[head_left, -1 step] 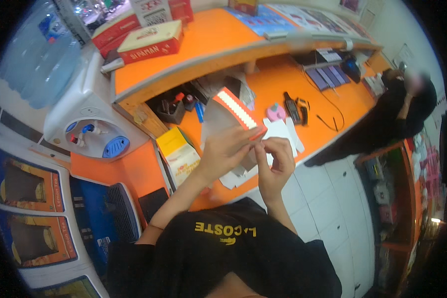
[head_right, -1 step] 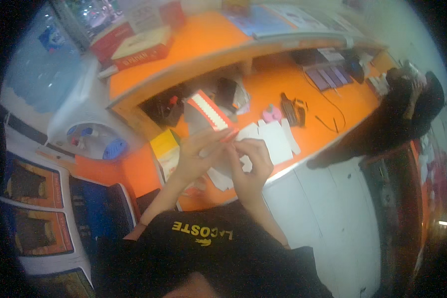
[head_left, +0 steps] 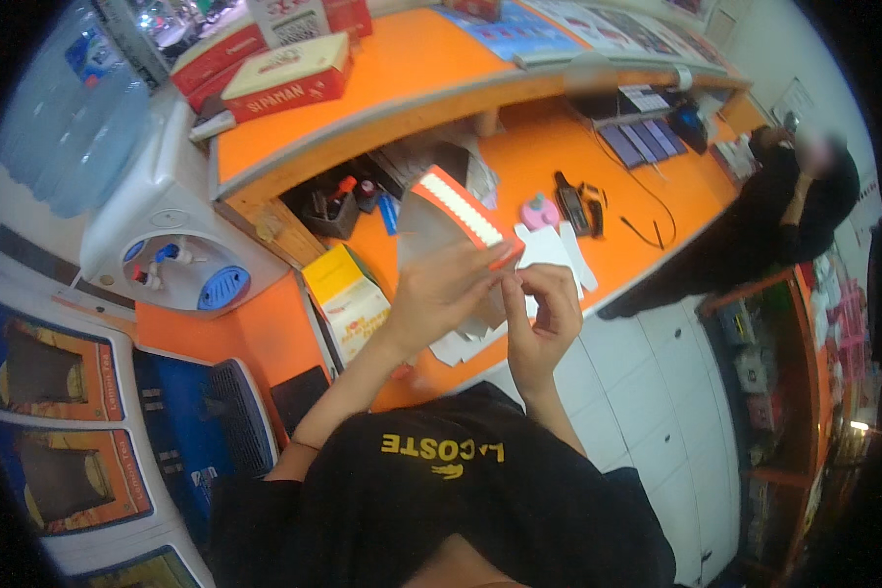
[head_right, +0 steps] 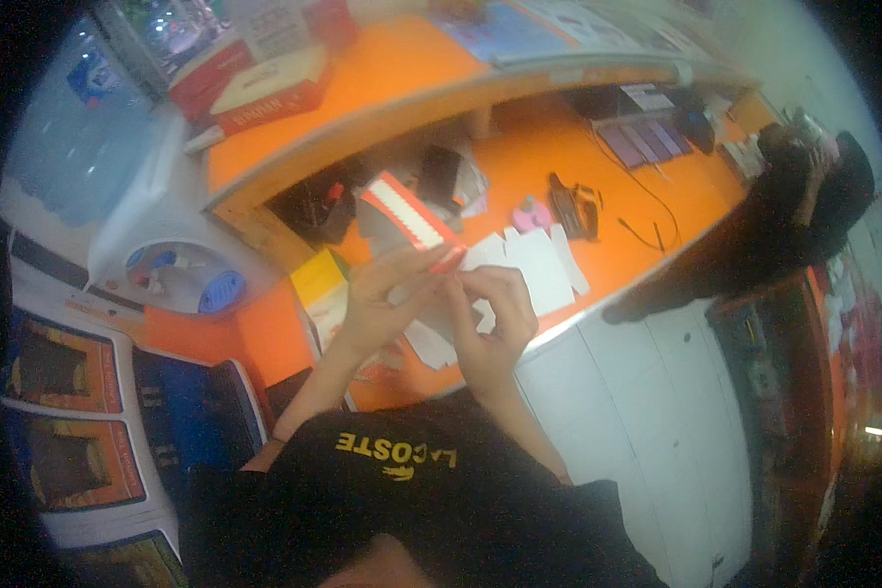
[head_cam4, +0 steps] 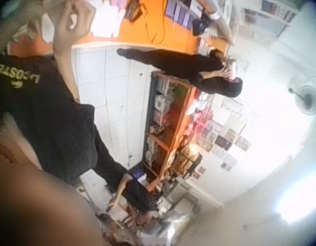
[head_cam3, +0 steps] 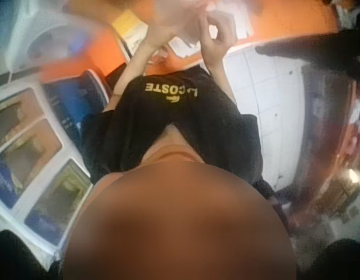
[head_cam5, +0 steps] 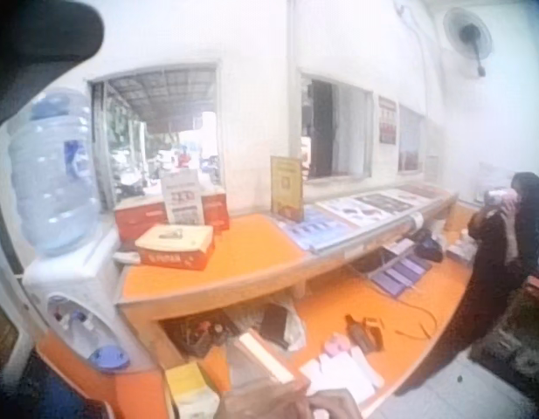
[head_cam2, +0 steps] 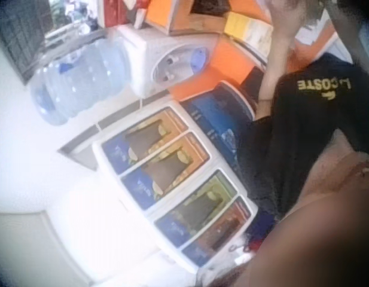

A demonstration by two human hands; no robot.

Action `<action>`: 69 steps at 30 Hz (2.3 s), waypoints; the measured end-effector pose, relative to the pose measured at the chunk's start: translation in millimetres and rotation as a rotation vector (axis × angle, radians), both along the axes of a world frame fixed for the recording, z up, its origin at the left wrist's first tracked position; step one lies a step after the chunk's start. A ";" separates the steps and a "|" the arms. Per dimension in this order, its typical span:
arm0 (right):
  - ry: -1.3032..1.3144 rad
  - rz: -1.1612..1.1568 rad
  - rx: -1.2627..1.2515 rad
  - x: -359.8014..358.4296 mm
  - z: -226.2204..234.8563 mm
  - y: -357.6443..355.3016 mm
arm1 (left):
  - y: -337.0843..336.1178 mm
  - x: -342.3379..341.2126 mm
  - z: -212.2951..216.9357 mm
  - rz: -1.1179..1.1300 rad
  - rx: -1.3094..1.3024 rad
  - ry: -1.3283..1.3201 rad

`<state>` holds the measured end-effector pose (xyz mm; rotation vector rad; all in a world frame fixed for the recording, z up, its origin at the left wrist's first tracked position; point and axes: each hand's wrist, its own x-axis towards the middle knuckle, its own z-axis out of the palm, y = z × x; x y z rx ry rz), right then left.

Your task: The person assembles small paper boxes by folding flat sheets and tucking flaps into slots. They repeatedly pick up sheets, fold them into box shapes, and place the finished boxes on the counter.

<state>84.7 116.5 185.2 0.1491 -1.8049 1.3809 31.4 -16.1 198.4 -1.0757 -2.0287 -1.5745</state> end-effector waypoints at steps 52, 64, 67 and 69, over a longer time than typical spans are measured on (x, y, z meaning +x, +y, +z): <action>-0.161 0.037 -0.027 9.8 -16.9 13.8 | -3.8 3.5 -55.8 0.159 0.318 -0.511; -0.090 -0.049 -0.105 3.9 -13.5 8.5 | -9.8 14.3 -83.1 -0.071 0.045 -0.425; -0.086 -0.031 -0.080 2.8 -13.1 10.0 | -12.3 14.5 -80.2 -0.112 0.067 -0.489; -0.117 0.006 -0.068 1.6 -13.9 12.5 | -13.6 14.1 -80.1 -0.135 0.090 -0.533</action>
